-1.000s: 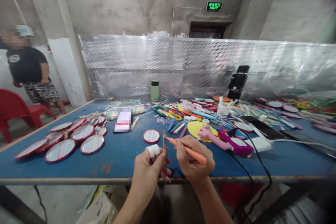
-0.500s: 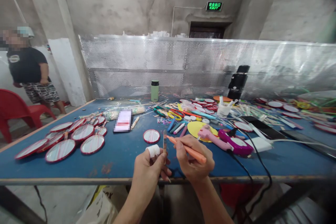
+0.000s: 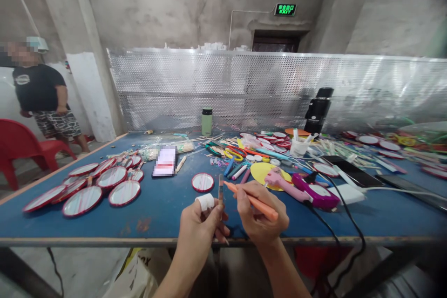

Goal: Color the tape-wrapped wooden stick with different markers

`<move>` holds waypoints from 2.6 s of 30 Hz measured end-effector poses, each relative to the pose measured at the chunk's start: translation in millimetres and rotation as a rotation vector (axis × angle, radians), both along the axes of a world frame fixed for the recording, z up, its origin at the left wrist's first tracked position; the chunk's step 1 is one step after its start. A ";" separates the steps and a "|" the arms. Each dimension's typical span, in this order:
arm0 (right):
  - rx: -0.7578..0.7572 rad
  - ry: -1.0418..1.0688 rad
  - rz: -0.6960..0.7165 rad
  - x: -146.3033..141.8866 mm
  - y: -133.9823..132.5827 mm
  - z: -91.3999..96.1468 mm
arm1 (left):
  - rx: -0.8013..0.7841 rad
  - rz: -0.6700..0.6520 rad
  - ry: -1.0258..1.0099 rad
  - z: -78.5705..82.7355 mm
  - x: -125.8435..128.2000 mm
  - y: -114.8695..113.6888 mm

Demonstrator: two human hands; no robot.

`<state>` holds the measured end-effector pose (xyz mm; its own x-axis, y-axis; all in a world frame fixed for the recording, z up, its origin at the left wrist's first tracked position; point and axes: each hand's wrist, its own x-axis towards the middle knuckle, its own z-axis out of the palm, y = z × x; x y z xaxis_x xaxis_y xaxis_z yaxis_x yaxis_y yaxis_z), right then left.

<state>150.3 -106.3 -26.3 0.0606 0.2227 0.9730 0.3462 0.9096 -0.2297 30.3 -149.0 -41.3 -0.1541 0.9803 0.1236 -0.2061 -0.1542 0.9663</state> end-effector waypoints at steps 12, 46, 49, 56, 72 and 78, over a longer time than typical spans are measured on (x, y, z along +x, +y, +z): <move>-0.011 -0.043 0.032 -0.1 0.5 0.3 | 0.028 -0.017 -0.016 -1.5 0.2 1.7; 0.019 -0.025 0.016 -0.7 0.7 1.2 | -0.005 0.002 -0.011 1.3 1.1 0.0; 0.013 -0.018 0.021 -0.3 0.6 0.9 | 0.000 0.005 -0.011 2.1 1.0 -0.2; 0.019 0.008 0.002 -0.7 1.3 -0.7 | -0.010 0.006 -0.027 1.8 0.5 0.2; -0.001 -0.001 0.002 -0.2 -0.1 -0.7 | -0.006 0.004 -0.022 2.7 -0.3 -0.7; 0.014 -0.036 0.036 0.0 0.2 -0.1 | 0.001 0.010 -0.023 1.9 0.5 -0.6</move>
<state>150.3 -106.0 -26.3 0.0182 0.2104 0.9774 0.3213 0.9245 -0.2050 30.8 -149.6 -39.5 -0.1666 0.9785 0.1213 -0.2263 -0.1577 0.9612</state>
